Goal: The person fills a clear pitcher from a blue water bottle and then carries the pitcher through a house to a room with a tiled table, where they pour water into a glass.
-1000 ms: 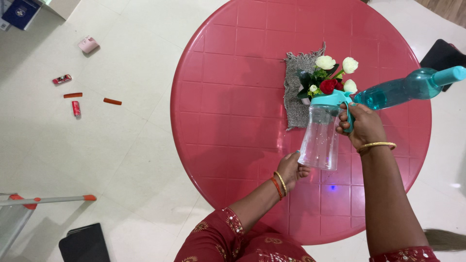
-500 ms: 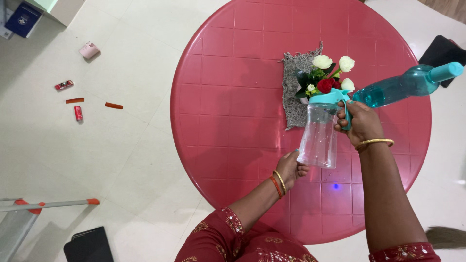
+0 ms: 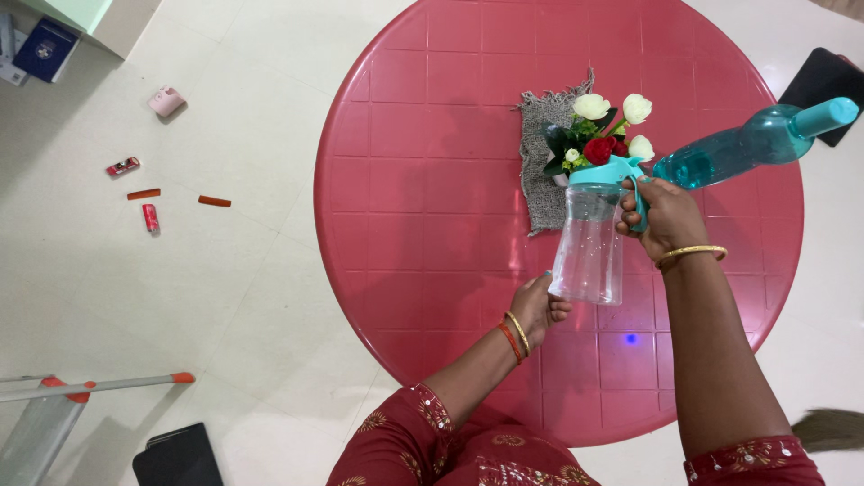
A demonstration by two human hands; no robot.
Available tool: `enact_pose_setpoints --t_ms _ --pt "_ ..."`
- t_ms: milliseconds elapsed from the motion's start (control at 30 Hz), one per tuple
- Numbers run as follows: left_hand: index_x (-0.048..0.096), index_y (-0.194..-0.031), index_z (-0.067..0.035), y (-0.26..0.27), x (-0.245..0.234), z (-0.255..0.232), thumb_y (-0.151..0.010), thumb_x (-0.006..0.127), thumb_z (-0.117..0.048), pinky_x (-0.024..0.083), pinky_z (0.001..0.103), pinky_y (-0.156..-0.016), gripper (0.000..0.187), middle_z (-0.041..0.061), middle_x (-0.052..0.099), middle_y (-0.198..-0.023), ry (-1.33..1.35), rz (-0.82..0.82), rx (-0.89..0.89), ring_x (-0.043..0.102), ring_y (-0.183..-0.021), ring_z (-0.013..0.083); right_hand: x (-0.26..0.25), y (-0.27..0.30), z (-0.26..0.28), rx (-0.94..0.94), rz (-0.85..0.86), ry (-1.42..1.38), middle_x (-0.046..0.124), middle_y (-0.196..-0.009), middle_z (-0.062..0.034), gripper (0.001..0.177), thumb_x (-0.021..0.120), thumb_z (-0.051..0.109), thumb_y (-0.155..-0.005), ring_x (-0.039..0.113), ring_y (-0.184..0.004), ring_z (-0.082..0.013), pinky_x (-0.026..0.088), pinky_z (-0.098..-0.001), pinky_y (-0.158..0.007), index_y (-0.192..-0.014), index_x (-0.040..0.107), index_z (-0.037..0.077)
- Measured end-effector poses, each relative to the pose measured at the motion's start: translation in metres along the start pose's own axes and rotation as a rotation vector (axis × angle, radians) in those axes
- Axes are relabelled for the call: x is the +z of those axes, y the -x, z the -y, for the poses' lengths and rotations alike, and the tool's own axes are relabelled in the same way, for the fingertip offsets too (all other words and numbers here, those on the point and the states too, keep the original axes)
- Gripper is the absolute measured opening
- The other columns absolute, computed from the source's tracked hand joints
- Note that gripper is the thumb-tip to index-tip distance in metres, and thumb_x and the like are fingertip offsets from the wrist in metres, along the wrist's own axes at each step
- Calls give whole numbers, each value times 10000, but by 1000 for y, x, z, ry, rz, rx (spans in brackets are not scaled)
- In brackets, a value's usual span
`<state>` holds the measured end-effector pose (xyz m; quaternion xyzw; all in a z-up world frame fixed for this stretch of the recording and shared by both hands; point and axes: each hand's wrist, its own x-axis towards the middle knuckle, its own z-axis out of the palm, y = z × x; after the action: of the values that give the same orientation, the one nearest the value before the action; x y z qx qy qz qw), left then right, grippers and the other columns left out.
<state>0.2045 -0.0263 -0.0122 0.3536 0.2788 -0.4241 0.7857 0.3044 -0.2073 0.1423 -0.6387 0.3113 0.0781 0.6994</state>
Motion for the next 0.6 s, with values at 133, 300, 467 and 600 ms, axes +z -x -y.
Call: enact_pose_setpoints --t_ms 133,300,467,600 --pt "498 -1309 -19 1 1 -2 -1093 454 -311 545 250 -537 365 79 600 -820 -2 -10 -4 621 -635 127 -1 -3 -1 -11 11 -20 533 -786 -3 201 481 207 -1096 434 -585 -80 460 -322 -613 -1107 572 28" --pt "527 -1304 7 0 -1 0 -1092 459 -322 555 249 -533 398 79 603 -818 -24 -3 -4 618 -628 127 -2 -4 -3 12 -33 -28 536 -780 -10 229 489 239 -1103 437 -575 -84 469 -329 -607 -1106 586 32" --pt "525 -1278 25 -2 -2 3 -1087 465 -337 541 251 -521 414 87 614 -820 -11 4 3 624 -627 131 -5 -6 -6 -6 -2 -57 543 -781 -9 212 485 221 -1100 439 -570 -79 468 -329 -599 -1094 578 30" --pt "508 -1276 -16 -5 -3 3 -1074 472 -361 528 253 -518 401 96 619 -829 -13 -19 -18 621 -628 140 -5 -7 -7 -4 -10 -21 543 -768 -6 200 487 213 -1099 436 -564 -79 479 -333 -606 -1084 575 34"
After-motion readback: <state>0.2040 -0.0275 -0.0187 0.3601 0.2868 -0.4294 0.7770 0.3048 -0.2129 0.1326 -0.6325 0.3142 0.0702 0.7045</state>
